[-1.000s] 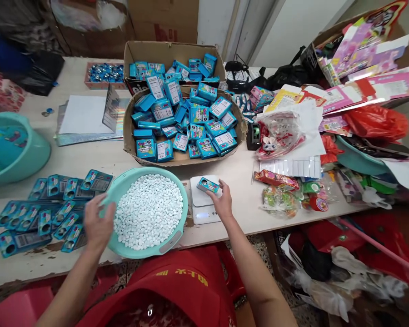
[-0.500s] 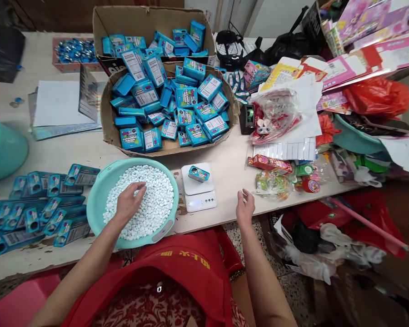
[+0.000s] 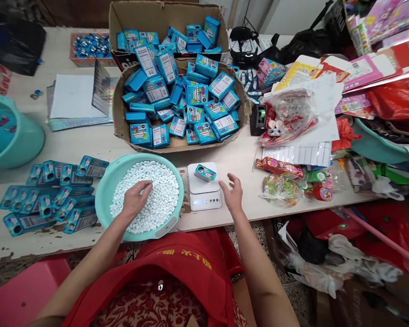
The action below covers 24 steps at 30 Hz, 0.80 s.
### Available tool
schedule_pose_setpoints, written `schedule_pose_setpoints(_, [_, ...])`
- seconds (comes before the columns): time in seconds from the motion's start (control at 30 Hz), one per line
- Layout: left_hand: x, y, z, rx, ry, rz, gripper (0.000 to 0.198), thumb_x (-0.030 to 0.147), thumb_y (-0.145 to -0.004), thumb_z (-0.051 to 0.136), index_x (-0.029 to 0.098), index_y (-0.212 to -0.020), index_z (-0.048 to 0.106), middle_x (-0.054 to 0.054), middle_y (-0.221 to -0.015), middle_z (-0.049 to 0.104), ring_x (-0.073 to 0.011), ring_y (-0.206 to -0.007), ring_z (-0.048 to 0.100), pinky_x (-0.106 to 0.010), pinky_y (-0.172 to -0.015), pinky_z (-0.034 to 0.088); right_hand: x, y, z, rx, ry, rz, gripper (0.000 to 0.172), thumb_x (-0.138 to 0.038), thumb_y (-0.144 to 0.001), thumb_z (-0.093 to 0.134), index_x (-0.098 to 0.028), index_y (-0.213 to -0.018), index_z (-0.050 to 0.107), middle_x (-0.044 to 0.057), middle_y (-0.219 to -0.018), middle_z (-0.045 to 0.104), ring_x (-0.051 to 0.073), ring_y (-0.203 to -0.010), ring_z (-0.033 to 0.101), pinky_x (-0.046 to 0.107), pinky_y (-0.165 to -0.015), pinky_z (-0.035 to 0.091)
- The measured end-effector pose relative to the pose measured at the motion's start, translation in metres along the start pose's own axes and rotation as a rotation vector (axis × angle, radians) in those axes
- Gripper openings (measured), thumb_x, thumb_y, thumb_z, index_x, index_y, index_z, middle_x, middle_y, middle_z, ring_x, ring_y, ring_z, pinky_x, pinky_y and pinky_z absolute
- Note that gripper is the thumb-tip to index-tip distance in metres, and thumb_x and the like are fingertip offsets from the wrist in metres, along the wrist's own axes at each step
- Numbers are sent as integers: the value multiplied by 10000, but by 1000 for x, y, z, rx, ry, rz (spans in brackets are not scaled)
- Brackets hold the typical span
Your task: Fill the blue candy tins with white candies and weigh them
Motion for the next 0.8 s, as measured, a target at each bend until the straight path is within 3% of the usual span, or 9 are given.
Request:
schedule_pose_setpoints(0.13, [-1,6,21,-174,-128,52,247,360,-854,529,208,-1009,647,-92,-1041,647,-271,-1002,587,-385,-865,467,-26,-6,36,-129,-22,-108,705,-485,-613,748,-189,-1211,520,162,-1264,579,273,-1164,541,461,-942,442])
schedule_pose_setpoints(0.23, [-3,10,35,-304,-137,42,173,305,-844,524,212,-915,651,-87,-974,623,-256,-945,585,-368,-821,472,-35,-10,55,-184,-5,-114,587,-491,-608,744,-177,-1081,595,128,-1127,643,272,-1064,589,450,-921,448])
schedule_pose_setpoints(0.3, [-8,10,32,-317,-13,-36,155,298,-834,514,213,-828,644,-72,-901,624,-235,-871,595,-343,-769,473,-41,-11,58,-179,13,-110,491,-505,-615,730,-178,-966,627,88,-991,669,256,-954,612,435,-882,465])
schedule_pose_setpoints(0.4, [-26,11,18,-251,386,-272,189,385,-767,589,201,-748,628,-41,-760,616,-183,-698,579,-282,-610,450,-63,-4,46,-123,9,-129,451,-500,-641,724,-178,-942,629,53,-902,657,230,-855,609,403,-816,485])
schedule_pose_setpoints(0.47, [-37,13,11,-177,763,-472,258,430,-699,654,183,-759,611,-22,-707,598,-127,-562,530,-227,-463,365,-88,8,37,-114,3,-175,435,-486,-671,723,-184,-968,625,40,-887,647,217,-821,607,381,-777,493])
schedule_pose_setpoints(0.6, [-34,12,6,-21,1332,-795,302,414,-646,693,163,-703,534,6,-620,545,-62,-429,445,-168,-342,196,-147,42,46,-232,44,-359,380,-472,-720,717,-222,-993,631,32,-891,643,216,-811,614,365,-749,503])
schedule_pose_setpoints(0.67, [-17,6,-3,60,1442,-820,321,415,-693,676,167,-632,481,35,-530,467,-46,-389,396,-159,-337,213,-167,61,66,-333,65,-454,343,-461,-752,702,-241,-1003,626,40,-909,647,224,-838,618,366,-755,505])
schedule_pose_setpoints(0.8, [33,-11,-41,264,1495,-548,434,488,-786,629,178,-563,422,49,-471,376,-53,-396,404,-182,-386,328,-180,91,110,-468,151,-588,314,-450,-800,665,-246,-1032,609,62,-918,651,248,-881,620,373,-746,503])
Point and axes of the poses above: each hand's wrist, its own y-axis away from the middle knuckle, its own z-axis out of the palm, x = y × z, the point moved 8 cm from there along -y, towards the middle knuckle
